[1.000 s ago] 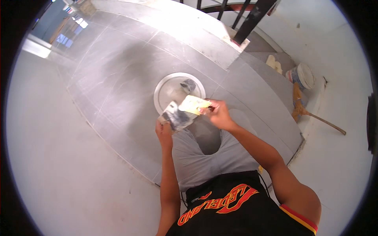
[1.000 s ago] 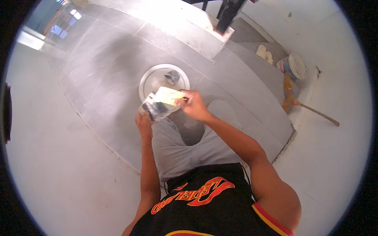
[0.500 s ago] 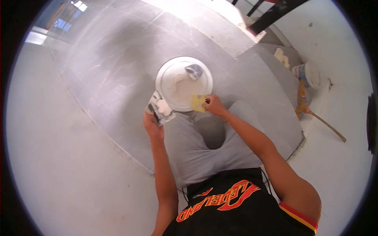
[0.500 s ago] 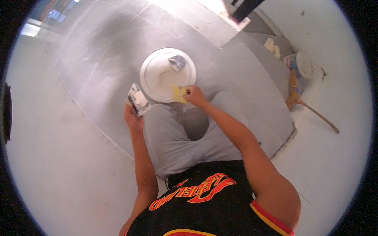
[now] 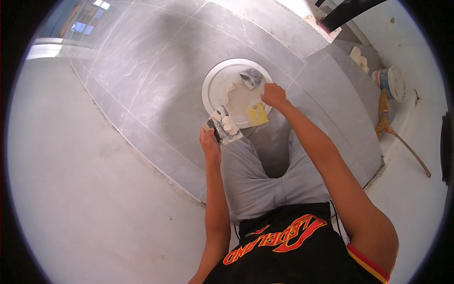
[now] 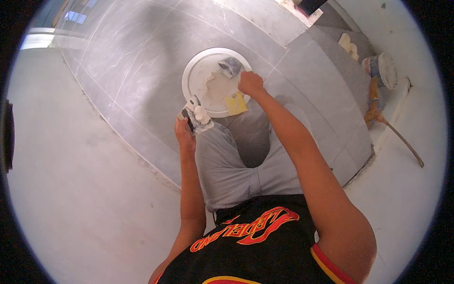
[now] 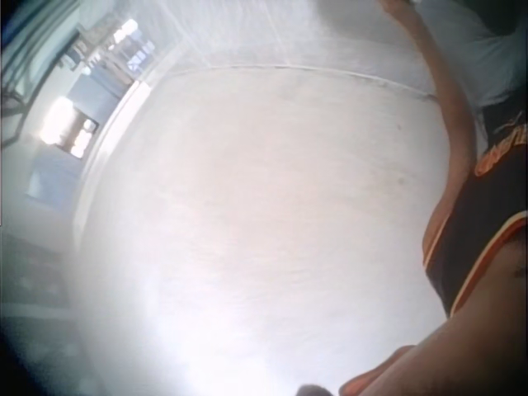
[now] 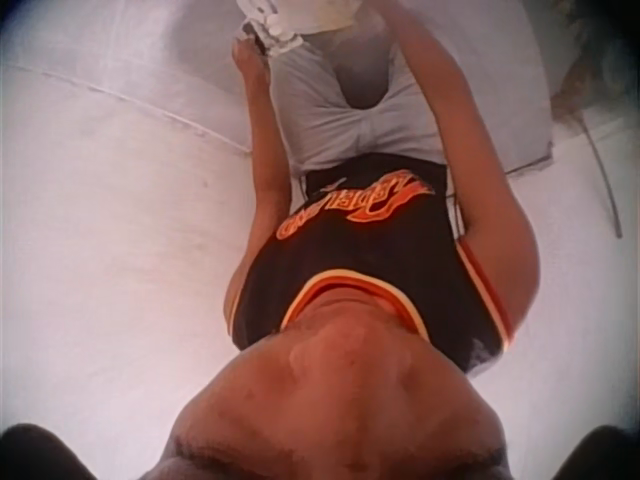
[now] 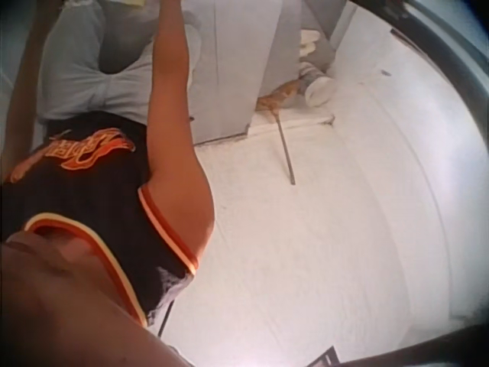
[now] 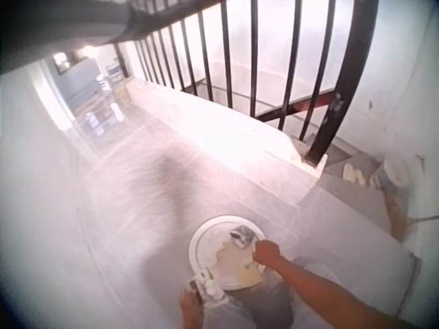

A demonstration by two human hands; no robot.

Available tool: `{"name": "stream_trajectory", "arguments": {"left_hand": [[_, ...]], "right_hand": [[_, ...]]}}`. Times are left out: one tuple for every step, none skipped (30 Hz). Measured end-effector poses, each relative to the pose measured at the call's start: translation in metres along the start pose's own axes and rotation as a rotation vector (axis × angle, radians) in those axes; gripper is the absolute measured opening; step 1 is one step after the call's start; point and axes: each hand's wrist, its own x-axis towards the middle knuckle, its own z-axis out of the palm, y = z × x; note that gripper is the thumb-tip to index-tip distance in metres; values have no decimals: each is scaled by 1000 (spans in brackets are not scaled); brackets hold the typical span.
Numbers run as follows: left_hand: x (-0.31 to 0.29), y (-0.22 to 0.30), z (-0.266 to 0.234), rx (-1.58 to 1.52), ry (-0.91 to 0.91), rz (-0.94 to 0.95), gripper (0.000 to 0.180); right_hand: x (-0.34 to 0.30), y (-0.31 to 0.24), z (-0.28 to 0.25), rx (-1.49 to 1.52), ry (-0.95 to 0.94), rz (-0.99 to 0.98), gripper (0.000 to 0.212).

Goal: Applying grout or sealant to the seams between floor tiles and a wall corner.

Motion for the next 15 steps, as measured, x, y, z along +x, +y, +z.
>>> {"name": "stream_trajectory", "arguments": {"left_hand": [[1, 0, 1, 8, 6, 8, 22], [3, -2, -5, 17, 3, 6, 22], [6, -6, -18, 81, 34, 33, 23], [9, -8, -21, 140, 48, 53, 24], [10, -8, -14, 142, 9, 35, 24], [8, -6, -9, 98, 41, -5, 26], [5, -2, -4, 60, 77, -41, 27], [3, 0, 3, 73, 43, -60, 27], [-2, 6, 10, 91, 22, -68, 29], [-3, 11, 12, 112, 7, -66, 30], [-6, 13, 13, 148, -4, -53, 32], [-8, 17, 13, 169, -15, -46, 32], [-12, 19, 18, 179, -10, -54, 32], [-14, 22, 22, 190, -2, -61, 32], [-16, 23, 28, 205, -22, -59, 32]], "right_hand": [[-5, -4, 4, 7, -1, 3, 36], [-18, -8, 11, -18, 28, -42, 36], [-29, -13, 20, -42, 62, -85, 36], [-37, -14, 34, -39, 134, -102, 35], [-41, -10, 48, -42, 210, -103, 35], [-44, -10, 54, 37, 166, -69, 35], [-46, -11, 60, 122, 125, -40, 36], [-49, -7, 65, 132, 140, -4, 36], [-53, -5, 71, 135, 180, -33, 38], [-57, -8, 72, 141, 221, -73, 40], [-65, -10, 74, 158, 233, -55, 40], [-75, -20, 76, 203, 312, -75, 40], [-81, -25, 77, 243, 394, -87, 39], [-83, -29, 77, 260, 406, -77, 39], [-83, -31, 78, 290, 282, -55, 42]]}}
